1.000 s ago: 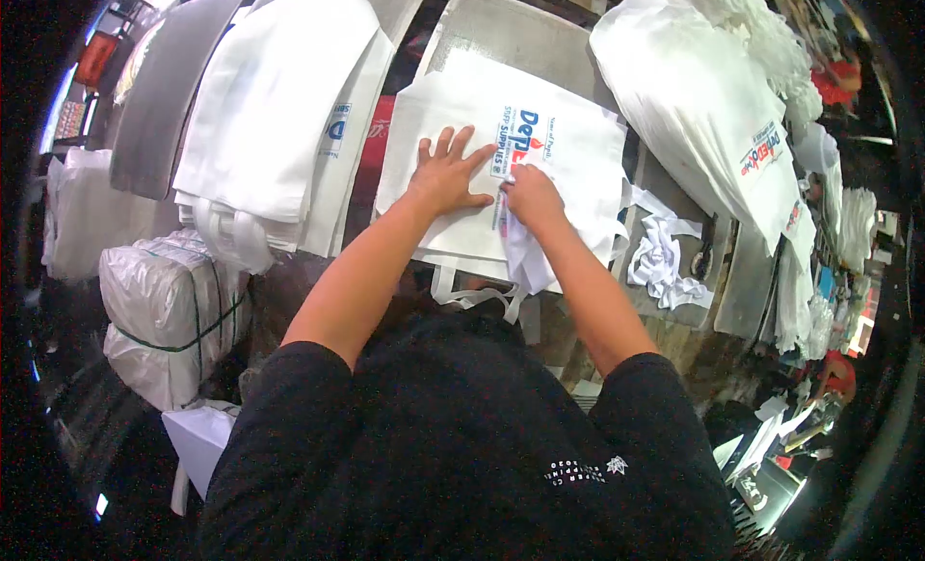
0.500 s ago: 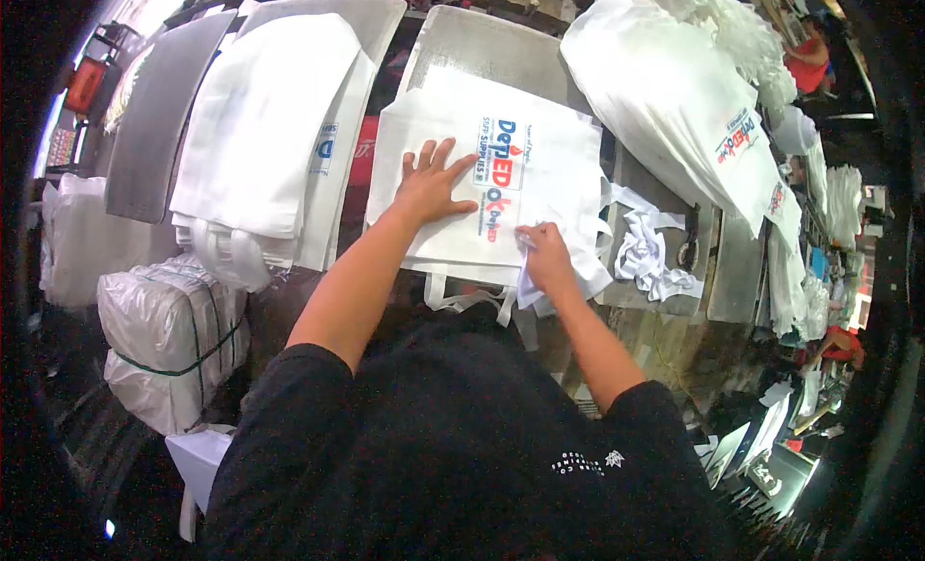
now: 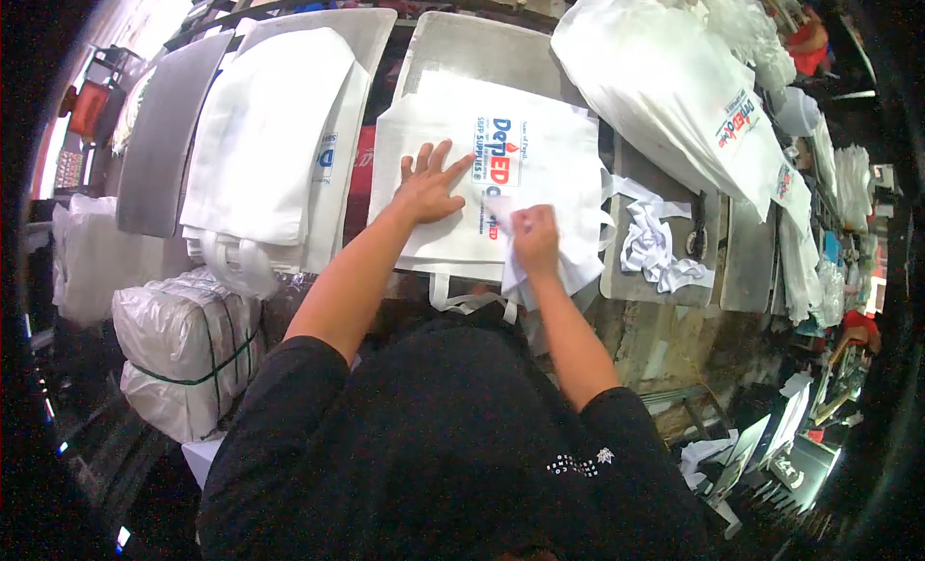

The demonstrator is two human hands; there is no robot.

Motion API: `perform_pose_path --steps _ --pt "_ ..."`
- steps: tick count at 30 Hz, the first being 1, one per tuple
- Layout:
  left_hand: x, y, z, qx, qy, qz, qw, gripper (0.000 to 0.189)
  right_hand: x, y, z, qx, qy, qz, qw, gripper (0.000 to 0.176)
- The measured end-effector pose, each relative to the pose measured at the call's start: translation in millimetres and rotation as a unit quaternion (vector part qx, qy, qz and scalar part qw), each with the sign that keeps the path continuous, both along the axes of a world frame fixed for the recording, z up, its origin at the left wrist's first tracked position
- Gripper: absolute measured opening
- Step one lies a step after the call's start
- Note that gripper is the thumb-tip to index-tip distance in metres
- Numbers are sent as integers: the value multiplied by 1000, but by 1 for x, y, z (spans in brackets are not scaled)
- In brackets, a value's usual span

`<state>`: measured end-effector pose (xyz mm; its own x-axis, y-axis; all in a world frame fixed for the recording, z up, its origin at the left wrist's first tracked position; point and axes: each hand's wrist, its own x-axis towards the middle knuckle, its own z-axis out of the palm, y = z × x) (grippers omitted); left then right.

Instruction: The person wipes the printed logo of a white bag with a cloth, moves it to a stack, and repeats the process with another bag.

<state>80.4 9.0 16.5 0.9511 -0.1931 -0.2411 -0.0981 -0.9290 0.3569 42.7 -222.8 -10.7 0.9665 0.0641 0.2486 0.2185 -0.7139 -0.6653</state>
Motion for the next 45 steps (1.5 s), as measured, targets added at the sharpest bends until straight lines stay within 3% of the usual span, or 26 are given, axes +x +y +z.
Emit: perform_pose_path --steps 3,5,12,23,27,30,32,33,36,37,40,45 --pt "0 0 3 6 -25 -13 1000 87 16 -8 12 59 30 -79 995 20" --pt "2 -1 8 30 12 -10 999 88 25 -12 20 -50 157 39 986 22" --pt "3 0 1 17 -7 -9 1000 91 41 -16 23 -56 167 46 983 24" --pt "2 2 4 7 -7 -13 1000 89 39 -13 15 -79 148 -43 985 25" --pt "3 0 9 26 14 -12 999 90 40 -17 19 -93 184 14 978 25" --pt "2 0 10 25 19 -12 999 90 42 -21 15 -67 151 -52 985 25" --pt "2 -1 9 26 18 -10 999 90 40 -19 14 -101 178 16 979 25" --pt "2 -1 8 26 18 -11 999 90 40 -17 23 -87 249 47 963 26" --pt "3 0 5 15 8 -9 1000 90 38 -20 14 -45 170 -6 984 27" --pt "3 1 5 14 11 -12 1000 91 37 -19 11 59 201 -66 976 28" --pt "3 0 6 18 16 -12 1000 91 33 -15 21 76 239 -84 964 26" --pt "1 1 6 6 0 -8 1000 91 10 -10 21 -9 94 16 995 24"
